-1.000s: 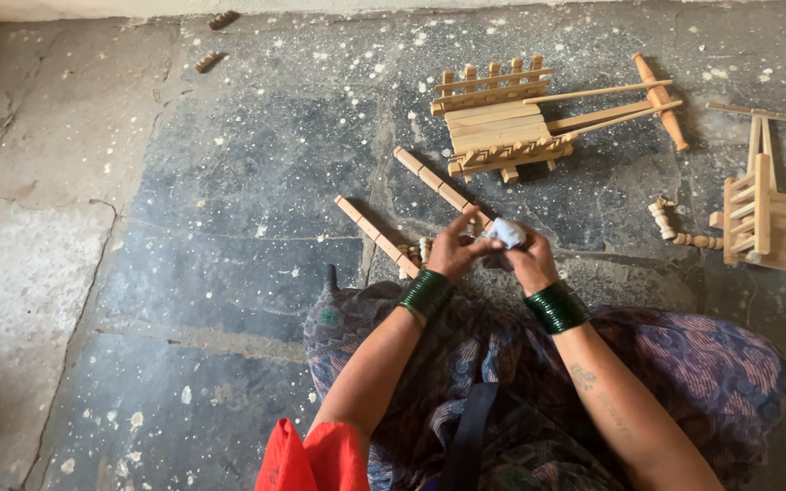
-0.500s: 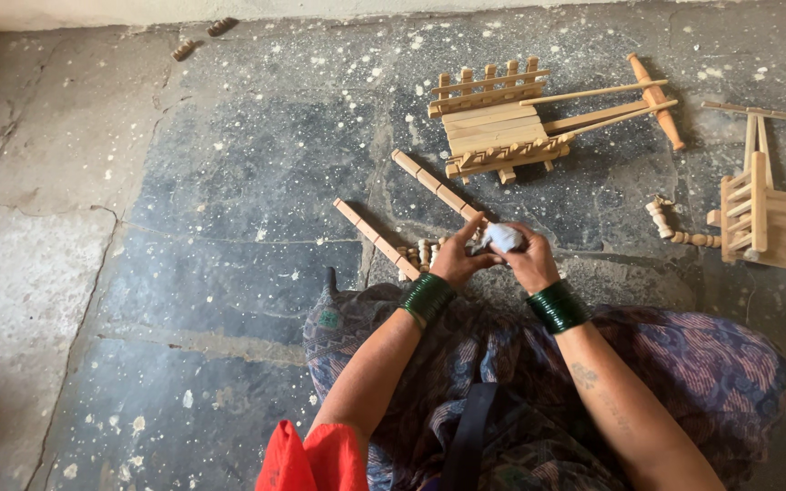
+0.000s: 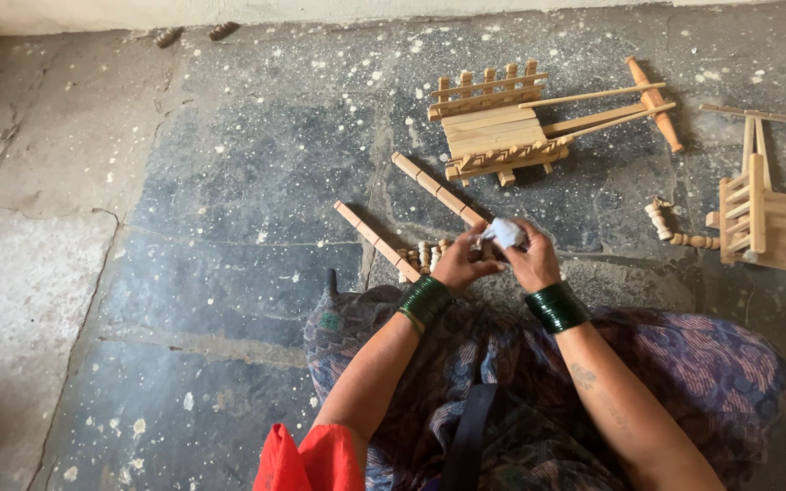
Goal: The person sits on the floor and wipes small wooden toy parts, including spindles, bars, and miniature cart frames, one at a time with a white cloth. They set each wiped piece aside and continue with the next piece, later lifting a larger wooden toy frame to wipe its bars.
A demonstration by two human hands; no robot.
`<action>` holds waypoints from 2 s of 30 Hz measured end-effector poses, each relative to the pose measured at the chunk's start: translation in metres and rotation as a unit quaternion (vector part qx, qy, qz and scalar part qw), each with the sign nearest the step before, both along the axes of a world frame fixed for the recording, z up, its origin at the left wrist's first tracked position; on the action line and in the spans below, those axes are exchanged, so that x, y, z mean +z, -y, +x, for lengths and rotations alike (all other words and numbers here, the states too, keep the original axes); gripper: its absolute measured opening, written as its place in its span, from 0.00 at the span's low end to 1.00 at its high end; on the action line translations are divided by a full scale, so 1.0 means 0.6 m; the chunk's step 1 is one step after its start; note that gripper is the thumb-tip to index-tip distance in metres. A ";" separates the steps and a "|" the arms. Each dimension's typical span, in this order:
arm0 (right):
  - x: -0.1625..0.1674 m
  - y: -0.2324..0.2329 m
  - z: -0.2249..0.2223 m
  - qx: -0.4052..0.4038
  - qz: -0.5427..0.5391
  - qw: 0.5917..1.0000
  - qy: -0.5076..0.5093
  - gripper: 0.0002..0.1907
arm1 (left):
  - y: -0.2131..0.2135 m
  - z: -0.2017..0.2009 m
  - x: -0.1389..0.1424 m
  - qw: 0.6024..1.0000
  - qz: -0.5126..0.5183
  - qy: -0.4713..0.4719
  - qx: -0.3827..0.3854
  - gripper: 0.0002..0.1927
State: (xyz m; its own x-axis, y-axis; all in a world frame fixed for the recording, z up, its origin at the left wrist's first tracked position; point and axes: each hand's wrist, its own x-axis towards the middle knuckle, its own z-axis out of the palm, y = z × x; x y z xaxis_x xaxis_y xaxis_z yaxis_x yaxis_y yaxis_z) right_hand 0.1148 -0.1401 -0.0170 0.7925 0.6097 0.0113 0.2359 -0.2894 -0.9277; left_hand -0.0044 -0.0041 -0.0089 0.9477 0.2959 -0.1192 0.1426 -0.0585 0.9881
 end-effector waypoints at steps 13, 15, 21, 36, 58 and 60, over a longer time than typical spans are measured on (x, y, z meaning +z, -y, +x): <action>-0.005 0.002 0.010 -0.025 0.037 0.996 0.082 0.16 | 0.005 -0.008 0.018 0.995 -0.101 0.016 -0.021 0.54; 0.001 0.008 0.009 -0.004 0.031 1.000 0.003 0.17 | 0.006 -0.008 0.023 0.996 -0.083 -0.019 0.013 0.54; 0.007 0.015 0.007 0.090 0.157 0.969 -0.168 0.16 | -0.012 -0.007 0.033 0.996 -0.040 -0.037 0.074 0.54; -0.002 0.005 -0.017 0.006 0.044 0.999 0.029 0.14 | -0.020 -0.003 -0.010 0.984 -0.144 0.102 0.032 0.52; 0.013 0.000 -0.017 0.091 0.092 0.965 0.229 0.20 | -0.022 -0.003 -0.009 0.993 -0.076 0.089 -0.021 0.47; 0.012 -0.003 -0.013 0.037 0.105 0.970 0.215 0.18 | -0.017 -0.008 0.011 0.989 -0.139 0.016 -0.052 0.46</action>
